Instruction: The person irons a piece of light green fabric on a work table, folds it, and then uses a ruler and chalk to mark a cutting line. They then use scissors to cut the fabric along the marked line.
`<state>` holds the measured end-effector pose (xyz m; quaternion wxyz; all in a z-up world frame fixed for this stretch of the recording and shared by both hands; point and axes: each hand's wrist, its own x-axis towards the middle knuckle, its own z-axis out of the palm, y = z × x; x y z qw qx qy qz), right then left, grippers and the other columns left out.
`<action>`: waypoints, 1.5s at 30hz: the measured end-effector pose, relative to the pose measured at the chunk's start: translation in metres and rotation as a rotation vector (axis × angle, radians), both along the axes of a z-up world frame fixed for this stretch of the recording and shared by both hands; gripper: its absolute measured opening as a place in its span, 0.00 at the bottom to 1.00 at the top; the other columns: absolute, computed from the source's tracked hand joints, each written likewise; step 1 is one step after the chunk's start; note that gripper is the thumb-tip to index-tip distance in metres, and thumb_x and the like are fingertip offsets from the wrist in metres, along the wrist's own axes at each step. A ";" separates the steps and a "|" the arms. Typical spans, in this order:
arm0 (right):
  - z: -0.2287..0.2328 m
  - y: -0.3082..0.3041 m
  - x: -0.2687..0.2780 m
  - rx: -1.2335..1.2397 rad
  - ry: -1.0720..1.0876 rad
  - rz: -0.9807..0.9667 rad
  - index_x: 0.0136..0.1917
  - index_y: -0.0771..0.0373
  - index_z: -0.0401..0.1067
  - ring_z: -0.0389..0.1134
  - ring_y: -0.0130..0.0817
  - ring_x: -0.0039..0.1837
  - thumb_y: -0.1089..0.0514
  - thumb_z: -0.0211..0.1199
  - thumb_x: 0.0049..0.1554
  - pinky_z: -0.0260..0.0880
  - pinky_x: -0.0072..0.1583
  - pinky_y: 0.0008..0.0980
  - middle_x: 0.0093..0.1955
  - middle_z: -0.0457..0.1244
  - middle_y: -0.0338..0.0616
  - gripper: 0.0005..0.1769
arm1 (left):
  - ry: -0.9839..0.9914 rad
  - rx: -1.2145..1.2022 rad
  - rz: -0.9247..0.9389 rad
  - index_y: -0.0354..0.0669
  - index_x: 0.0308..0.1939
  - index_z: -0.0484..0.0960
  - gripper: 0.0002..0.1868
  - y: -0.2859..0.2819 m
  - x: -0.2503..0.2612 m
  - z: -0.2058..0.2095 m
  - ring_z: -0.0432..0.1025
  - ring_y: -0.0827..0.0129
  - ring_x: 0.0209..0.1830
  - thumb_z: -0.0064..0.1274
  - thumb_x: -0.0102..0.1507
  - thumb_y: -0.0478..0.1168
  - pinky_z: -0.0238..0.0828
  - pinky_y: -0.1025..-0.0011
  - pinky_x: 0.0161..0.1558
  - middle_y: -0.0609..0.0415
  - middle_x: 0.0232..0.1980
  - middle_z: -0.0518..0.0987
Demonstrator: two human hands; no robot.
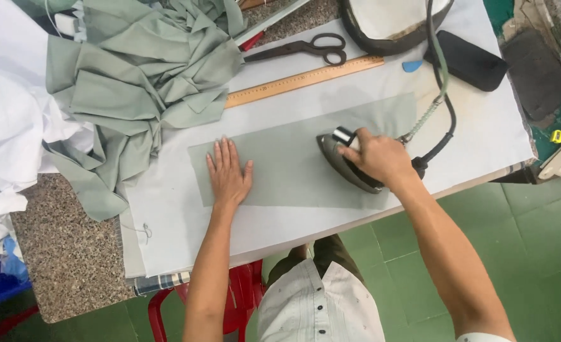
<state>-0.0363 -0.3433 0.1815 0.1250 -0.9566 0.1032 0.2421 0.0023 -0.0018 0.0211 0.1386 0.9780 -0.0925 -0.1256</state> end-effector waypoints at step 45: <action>-0.014 -0.284 -0.018 0.019 0.056 0.102 0.57 0.59 0.66 0.77 0.58 0.48 0.30 0.47 0.63 0.77 0.50 0.51 0.46 0.72 0.59 0.30 | -0.326 -0.136 -0.180 0.34 0.77 0.59 0.38 -0.352 0.066 0.010 0.43 0.44 0.83 0.45 0.70 0.55 0.33 0.40 0.78 0.37 0.81 0.54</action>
